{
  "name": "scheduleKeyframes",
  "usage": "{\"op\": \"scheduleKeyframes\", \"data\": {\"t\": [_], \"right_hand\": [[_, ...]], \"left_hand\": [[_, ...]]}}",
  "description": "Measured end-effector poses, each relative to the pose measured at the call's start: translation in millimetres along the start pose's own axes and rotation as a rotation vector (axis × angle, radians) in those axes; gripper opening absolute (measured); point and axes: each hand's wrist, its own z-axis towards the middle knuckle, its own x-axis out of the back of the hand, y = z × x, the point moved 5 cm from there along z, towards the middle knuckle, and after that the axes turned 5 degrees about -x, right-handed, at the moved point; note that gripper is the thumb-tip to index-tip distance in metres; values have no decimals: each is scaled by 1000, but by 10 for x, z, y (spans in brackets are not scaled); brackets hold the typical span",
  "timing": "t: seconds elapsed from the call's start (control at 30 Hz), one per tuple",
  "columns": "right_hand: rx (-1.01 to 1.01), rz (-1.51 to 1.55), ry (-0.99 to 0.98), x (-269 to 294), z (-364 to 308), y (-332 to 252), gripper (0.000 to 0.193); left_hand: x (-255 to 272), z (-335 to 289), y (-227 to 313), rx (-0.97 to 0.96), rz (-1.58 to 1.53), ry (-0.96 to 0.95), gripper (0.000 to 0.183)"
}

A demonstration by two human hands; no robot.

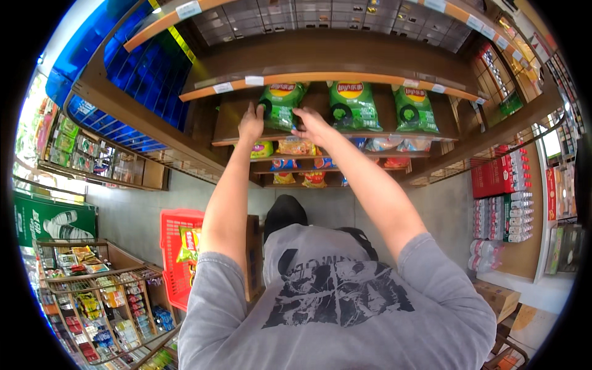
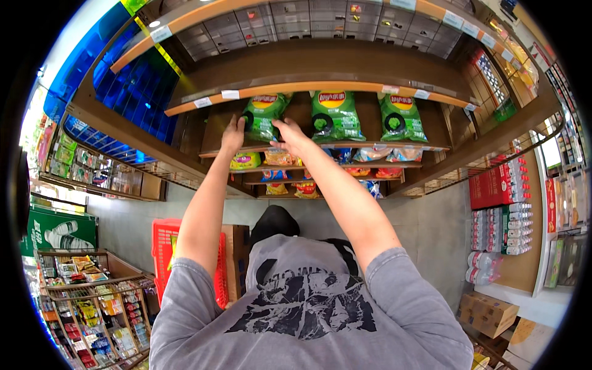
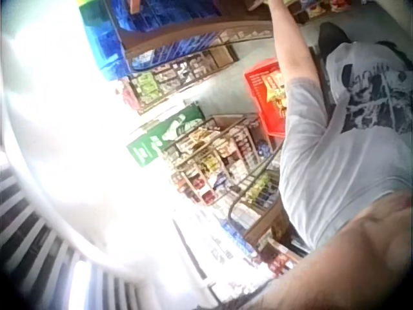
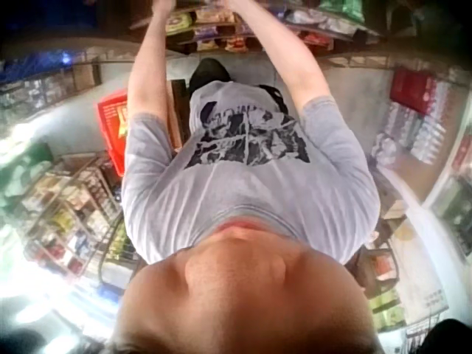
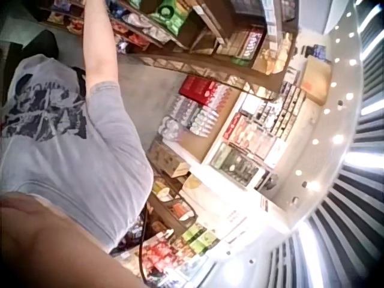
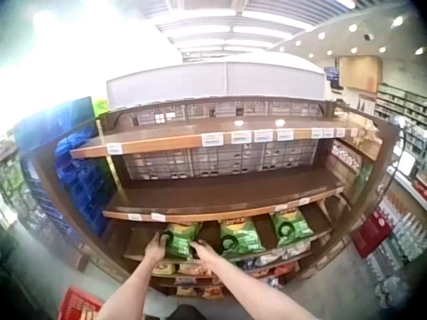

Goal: The person shops by picking up snack bags, chip canisters, and cup snacks from convenience store shelves and placing them into a shopping basket by hand, as well as returning some items back onto the shelves.

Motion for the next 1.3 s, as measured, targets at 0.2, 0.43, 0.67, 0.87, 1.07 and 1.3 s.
{"op": "scheduleKeyframes", "data": {"t": [0.2,0.43,0.67,0.87,1.07,1.3], "right_hand": [[-46,-248,172,-179,-207,-113,70],[28,-424,-12,-12,-623,-70,72],[47,-627,-106,203,-1490,89,91],[-165,-697,-149,433,-2262,202,96],[130,-698,-372,284,-2567,447,89],[229,-668,-441,8,-2935,858,78]], "left_hand": [[306,-35,175,169,-139,-302,82],[505,-595,622,199,-558,-371,95],[294,-1528,951,222,-724,-227,103],[311,-2416,1467,195,-894,-132,66],[425,-3126,1588,221,-960,-17,68],[703,-3849,1528,281,-930,148,80]]}}
